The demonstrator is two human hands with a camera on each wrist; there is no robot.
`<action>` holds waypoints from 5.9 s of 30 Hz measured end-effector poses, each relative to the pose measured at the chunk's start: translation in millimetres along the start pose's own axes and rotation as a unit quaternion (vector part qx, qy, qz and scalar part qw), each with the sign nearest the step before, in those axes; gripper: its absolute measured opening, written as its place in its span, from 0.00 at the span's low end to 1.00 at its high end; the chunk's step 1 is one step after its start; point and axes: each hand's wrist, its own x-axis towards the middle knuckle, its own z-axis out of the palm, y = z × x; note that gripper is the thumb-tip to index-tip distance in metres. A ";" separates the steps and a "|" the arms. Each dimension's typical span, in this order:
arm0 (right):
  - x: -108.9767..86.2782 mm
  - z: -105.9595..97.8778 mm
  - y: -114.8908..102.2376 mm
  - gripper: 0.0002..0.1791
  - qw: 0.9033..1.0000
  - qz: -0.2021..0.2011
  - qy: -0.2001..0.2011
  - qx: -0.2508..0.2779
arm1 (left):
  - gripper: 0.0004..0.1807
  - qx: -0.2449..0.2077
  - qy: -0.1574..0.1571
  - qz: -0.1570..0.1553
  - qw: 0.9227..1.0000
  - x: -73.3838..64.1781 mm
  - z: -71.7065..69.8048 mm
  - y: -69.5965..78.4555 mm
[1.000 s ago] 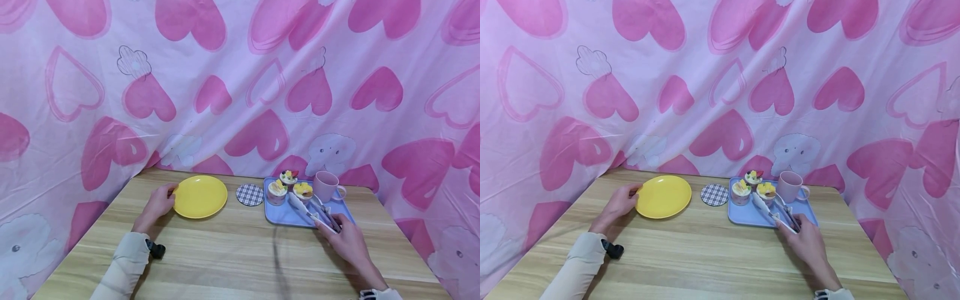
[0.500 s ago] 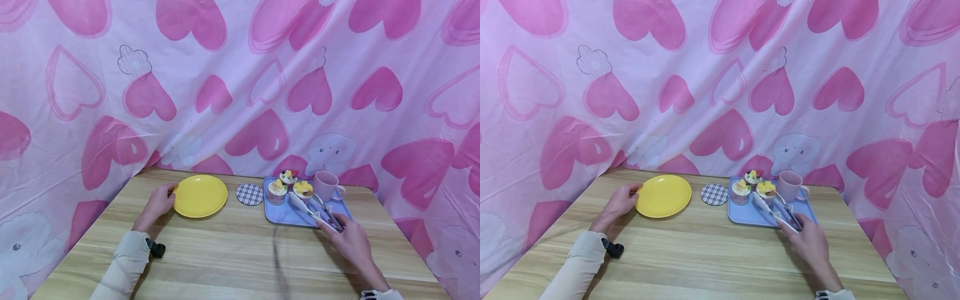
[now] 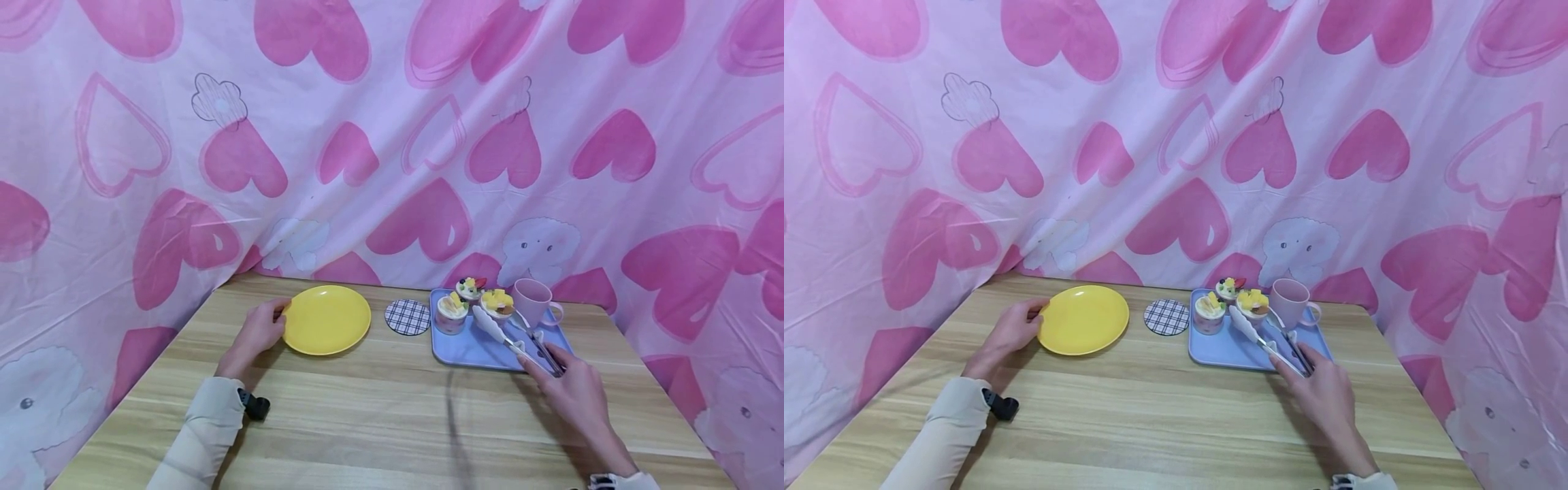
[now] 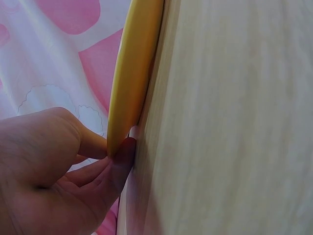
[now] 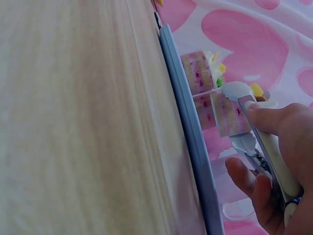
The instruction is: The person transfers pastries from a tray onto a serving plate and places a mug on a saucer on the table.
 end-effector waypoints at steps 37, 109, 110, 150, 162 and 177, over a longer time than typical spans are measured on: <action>6.2 -9.9 -40.2 0.48 0.998 -0.043 0.052 0.005 | 0.27 -0.007 -0.011 -0.013 1.000 0.2 -1.2 -3.4; 12.9 62.9 -131.1 0.43 0.987 -0.101 -0.032 0.121 | 0.27 -0.018 -0.015 -0.027 0.999 -0.5 1.6 -1.9; 12.5 64.3 -131.7 0.43 0.987 -0.105 -0.030 0.121 | 0.27 -0.018 -0.016 -0.028 0.999 -0.3 1.6 -2.0; -1.7 105.8 -160.2 0.41 0.987 -0.073 -0.089 0.112 | 0.27 -0.019 -0.005 -0.024 1.000 -3.3 1.4 2.7; -3.0 118.1 -167.2 0.43 0.987 -0.105 -0.092 0.083 | 0.26 -0.013 0.001 -0.018 1.000 -4.8 0.0 3.0; -3.0 134.1 -175.2 0.43 0.976 -0.146 -0.098 0.127 | 0.27 -0.010 0.003 -0.015 1.000 -2.6 2.7 -1.1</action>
